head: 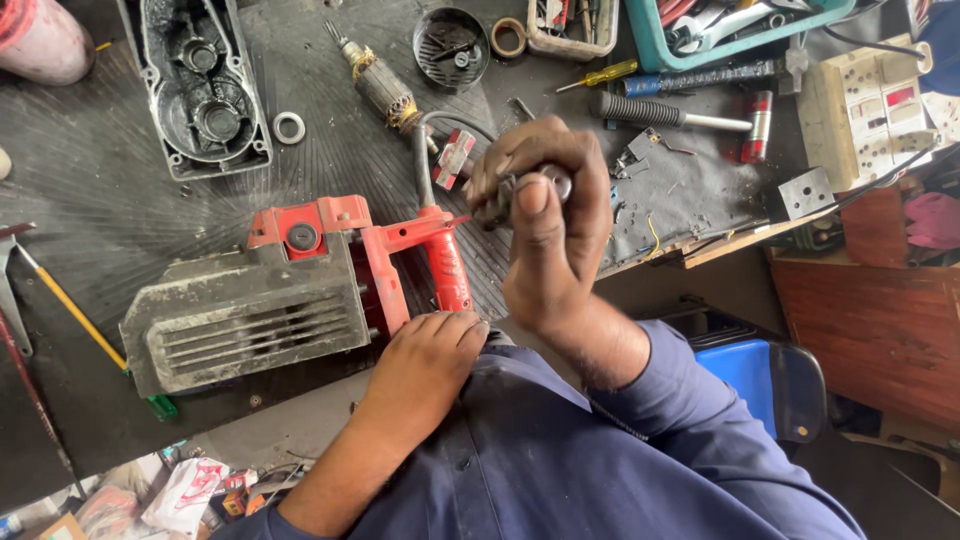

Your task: The person uses a green-handled screwdriver to remove a screw from a red power tool, then switches to a blue-handled screwdriver to continue disassembly. They manipulate the tool's housing and internal components on a cluttered workbench.

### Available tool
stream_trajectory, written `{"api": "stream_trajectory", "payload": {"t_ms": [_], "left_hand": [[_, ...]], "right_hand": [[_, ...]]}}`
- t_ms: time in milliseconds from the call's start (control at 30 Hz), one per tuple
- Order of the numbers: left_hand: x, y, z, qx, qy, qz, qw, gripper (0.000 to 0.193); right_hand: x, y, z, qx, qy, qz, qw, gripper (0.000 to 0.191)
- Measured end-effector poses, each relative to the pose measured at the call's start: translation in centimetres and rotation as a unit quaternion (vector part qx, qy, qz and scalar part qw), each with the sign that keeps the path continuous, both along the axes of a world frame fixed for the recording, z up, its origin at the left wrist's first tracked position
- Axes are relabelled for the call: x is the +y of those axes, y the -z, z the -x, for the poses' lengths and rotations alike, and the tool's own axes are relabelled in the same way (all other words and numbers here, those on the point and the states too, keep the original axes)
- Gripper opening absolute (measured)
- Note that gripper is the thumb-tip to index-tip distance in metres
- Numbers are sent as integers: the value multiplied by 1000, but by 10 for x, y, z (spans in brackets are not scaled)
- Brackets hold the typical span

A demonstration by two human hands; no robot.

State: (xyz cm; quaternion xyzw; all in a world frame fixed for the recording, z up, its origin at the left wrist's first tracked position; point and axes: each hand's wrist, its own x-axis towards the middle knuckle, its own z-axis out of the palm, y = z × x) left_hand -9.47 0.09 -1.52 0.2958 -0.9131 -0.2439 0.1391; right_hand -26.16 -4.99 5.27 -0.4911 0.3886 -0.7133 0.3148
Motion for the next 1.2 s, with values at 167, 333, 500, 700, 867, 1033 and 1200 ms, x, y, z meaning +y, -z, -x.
{"api": "stream_trajectory", "payload": {"t_ms": [167, 333, 500, 700, 867, 1033, 1200], "left_hand": [[1, 3, 0, -32, 22, 16, 999, 21], [4, 7, 0, -32, 21, 77, 996, 18], [10, 8, -11, 70, -5, 82, 994, 23], [10, 11, -22, 12, -30, 79, 996, 24], [9, 15, -19, -16, -29, 55, 998, 27], [10, 17, -19, -26, -38, 43, 998, 27], [10, 19, -21, -30, -38, 65, 997, 26]], "right_hand": [[-15, 11, 29, -50, -163, 15, 985, 42], [-35, 14, 50, -104, -340, 41, 934, 47], [-37, 15, 57, -125, -387, 46, 912, 51], [-14, 9, 45, -49, -223, 0, 974, 56], [3, 4, 10, -11, -4, -5, 1000, 51], [14, 1, -1, 117, 96, -17, 988, 43], [-2, -1, 7, 173, 40, 17, 984, 39]]}}
